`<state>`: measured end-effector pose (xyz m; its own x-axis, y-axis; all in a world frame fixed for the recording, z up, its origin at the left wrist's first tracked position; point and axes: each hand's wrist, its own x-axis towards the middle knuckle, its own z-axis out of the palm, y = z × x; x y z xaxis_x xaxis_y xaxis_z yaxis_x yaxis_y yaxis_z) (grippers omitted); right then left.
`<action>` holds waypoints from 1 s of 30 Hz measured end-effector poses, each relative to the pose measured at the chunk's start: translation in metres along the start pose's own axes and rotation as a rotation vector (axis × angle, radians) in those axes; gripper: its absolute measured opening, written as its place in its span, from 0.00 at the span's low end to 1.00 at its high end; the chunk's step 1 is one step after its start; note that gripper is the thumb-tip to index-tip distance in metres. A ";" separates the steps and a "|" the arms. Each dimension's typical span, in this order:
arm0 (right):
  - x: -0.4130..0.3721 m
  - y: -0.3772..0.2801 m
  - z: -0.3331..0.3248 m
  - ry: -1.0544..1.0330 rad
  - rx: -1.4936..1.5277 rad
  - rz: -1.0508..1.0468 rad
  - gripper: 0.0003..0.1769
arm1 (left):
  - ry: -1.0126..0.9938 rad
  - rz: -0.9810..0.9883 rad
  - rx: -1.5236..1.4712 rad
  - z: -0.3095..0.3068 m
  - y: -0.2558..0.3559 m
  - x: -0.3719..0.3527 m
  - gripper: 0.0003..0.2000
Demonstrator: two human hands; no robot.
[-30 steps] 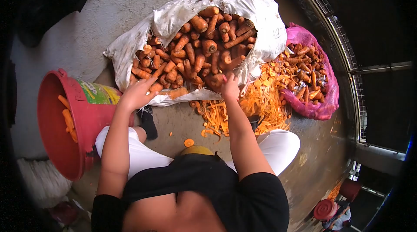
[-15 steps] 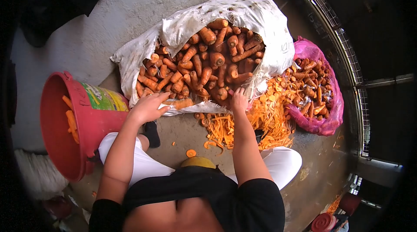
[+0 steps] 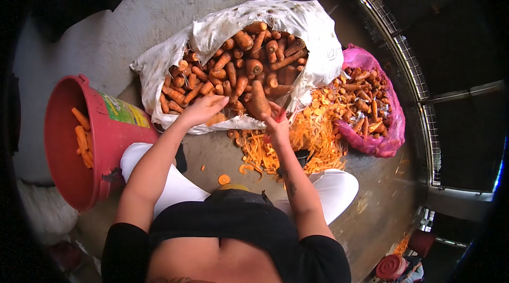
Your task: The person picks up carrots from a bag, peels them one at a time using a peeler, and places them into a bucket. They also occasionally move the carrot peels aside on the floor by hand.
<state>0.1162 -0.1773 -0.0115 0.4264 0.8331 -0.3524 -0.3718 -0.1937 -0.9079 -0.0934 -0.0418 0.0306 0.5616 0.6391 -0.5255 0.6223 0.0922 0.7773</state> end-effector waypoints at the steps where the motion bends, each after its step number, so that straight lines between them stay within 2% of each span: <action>1: -0.012 -0.016 0.014 -0.051 -0.016 -0.041 0.37 | -0.057 0.017 -0.275 0.010 0.005 -0.002 0.35; 2: -0.020 -0.023 0.028 -0.130 0.025 -0.135 0.39 | -0.116 0.032 -0.551 0.019 0.010 -0.004 0.35; 3: -0.032 -0.038 0.037 -0.247 -0.003 -0.119 0.41 | -0.176 0.046 -0.825 0.026 0.016 -0.008 0.36; 5: -0.045 -0.052 0.042 -0.321 -0.078 -0.217 0.40 | -0.291 0.162 -1.036 0.033 0.031 -0.019 0.37; 6: -0.052 -0.061 0.043 -0.343 -0.107 -0.237 0.38 | -0.312 0.147 -1.138 0.034 0.034 -0.021 0.34; 8: -0.063 -0.086 0.031 -0.318 -0.153 -0.167 0.33 | -0.344 0.100 -1.150 0.030 0.026 -0.018 0.31; 10: -0.059 -0.090 0.010 -0.251 -0.223 -0.153 0.32 | -0.344 0.080 -1.142 0.024 0.028 -0.020 0.28; 12: -0.049 -0.080 0.001 -0.164 -0.139 -0.124 0.27 | -0.334 0.129 -1.086 0.022 0.026 -0.020 0.27; 14: -0.041 -0.072 -0.001 -0.174 -0.235 -0.097 0.24 | -0.266 0.195 -0.919 0.020 0.025 -0.018 0.28; 15: -0.039 -0.069 0.000 -0.175 -0.280 -0.085 0.24 | -0.099 0.271 -0.662 0.020 0.030 -0.022 0.27; 17: -0.040 -0.064 0.014 -0.221 -0.378 -0.224 0.21 | 0.222 0.417 -0.137 0.018 0.041 -0.032 0.27; 18: -0.042 -0.059 0.020 -0.229 -0.382 -0.291 0.20 | 0.276 0.400 0.030 0.019 0.037 -0.025 0.27; 19: -0.043 -0.054 0.023 -0.236 -0.386 -0.357 0.20 | 0.312 0.401 0.096 0.021 0.032 -0.022 0.27; 22: -0.046 -0.058 0.020 -0.257 -0.553 -0.270 0.20 | 0.406 0.410 0.246 0.028 0.029 -0.021 0.27; 24: -0.048 -0.061 0.023 -0.243 -0.660 -0.264 0.21 | 0.406 0.431 0.282 0.028 0.034 -0.024 0.26; 30: -0.044 -0.044 0.022 -0.227 -0.663 -0.244 0.21 | 0.381 0.378 0.311 0.032 0.042 -0.025 0.22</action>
<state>0.0955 -0.1937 0.0484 0.2255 0.9651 -0.1330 0.3182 -0.2020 -0.9263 -0.0637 -0.0779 0.0653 0.5761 0.8169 -0.0285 0.5801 -0.3840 0.7184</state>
